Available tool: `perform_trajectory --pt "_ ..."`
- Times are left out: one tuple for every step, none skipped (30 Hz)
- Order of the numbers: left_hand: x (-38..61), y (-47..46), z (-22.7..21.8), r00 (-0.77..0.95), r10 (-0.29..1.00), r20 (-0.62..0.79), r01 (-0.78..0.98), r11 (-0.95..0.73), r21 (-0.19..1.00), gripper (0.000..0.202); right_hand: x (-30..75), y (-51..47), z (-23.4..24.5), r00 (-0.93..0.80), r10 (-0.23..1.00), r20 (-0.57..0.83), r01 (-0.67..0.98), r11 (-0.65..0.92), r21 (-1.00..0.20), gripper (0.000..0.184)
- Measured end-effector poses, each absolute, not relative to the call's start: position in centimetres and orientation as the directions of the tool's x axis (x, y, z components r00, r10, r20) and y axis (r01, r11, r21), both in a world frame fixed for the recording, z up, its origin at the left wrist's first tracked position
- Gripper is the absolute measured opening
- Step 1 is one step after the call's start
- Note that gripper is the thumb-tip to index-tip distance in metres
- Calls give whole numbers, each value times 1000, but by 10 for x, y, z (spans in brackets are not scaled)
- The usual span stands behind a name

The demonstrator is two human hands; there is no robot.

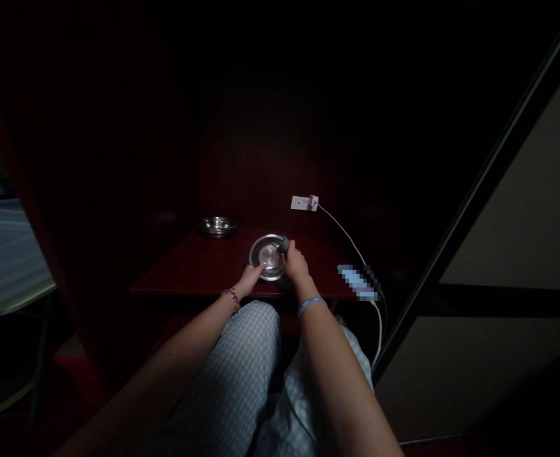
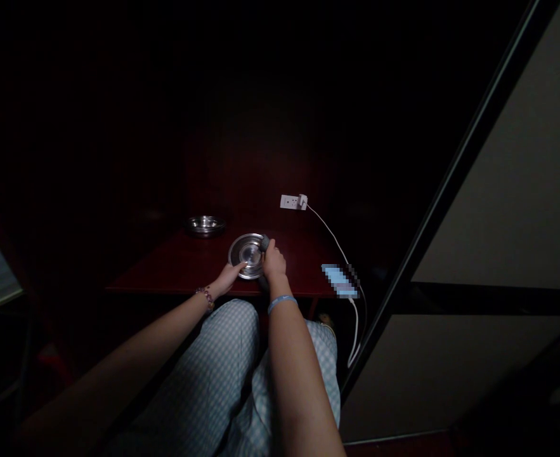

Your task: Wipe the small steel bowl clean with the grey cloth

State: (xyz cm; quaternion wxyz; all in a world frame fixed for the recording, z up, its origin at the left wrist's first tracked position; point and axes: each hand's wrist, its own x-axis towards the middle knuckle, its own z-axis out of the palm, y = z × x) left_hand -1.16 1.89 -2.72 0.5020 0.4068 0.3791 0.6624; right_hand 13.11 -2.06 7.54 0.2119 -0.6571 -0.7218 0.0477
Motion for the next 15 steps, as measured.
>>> perform_trajectory --pt "-12 19 -27 -170 974 151 -363 -204 909 32 131 -21 76 -49 968 248 929 135 -344 42" --pt "-12 19 -27 -175 974 146 -370 -202 907 32 131 -21 76 -51 966 253 930 138 -341 42" --pt "-12 19 -28 -177 973 146 -375 -204 904 32 132 -21 76 -52 965 257 930 140 -339 42" --pt "-12 19 -28 -176 973 149 -379 -207 902 32 132 -21 77 -51 964 261 931 141 -337 42" --pt "-12 20 -28 -176 973 151 -382 -209 900 32 132 -22 77 -50 964 263 931 140 -336 42" --pt "-12 20 -29 -175 973 154 -384 -211 899 32 132 -22 77 -49 963 263 932 139 -336 42" --pt "-12 21 -30 -175 972 155 -385 -212 898 32 132 -22 77 -47 964 262 932 137 -337 41" --pt "-12 21 -30 -175 972 156 -385 -213 898 32 133 -22 78 -45 965 259 932 134 -338 41" --pt "-12 22 -31 -176 972 156 -383 -214 899 33 133 -22 78 -43 966 255 932 131 -339 41" --pt "-13 23 -32 -176 971 159 -378 -216 900 33 133 -22 78 -40 967 252 932 127 -340 42" --pt "-13 23 -32 -173 971 165 -371 -220 902 34 133 -21 77 -37 968 249 932 123 -342 43" --pt "-13 24 -32 -170 970 172 -365 -225 904 35 132 -21 77 -33 969 244 932 118 -343 43" --pt "-12 24 -32 -167 969 180 -358 -229 905 36 132 -21 77 -30 970 240 932 114 -345 44" --pt "-12 24 -32 -165 969 185 -354 -234 906 36 132 -21 77 -28 971 236 931 111 -347 45" --pt "-12 24 -32 -166 968 188 -352 -236 906 35 132 -21 77 -27 972 232 931 109 -349 46"
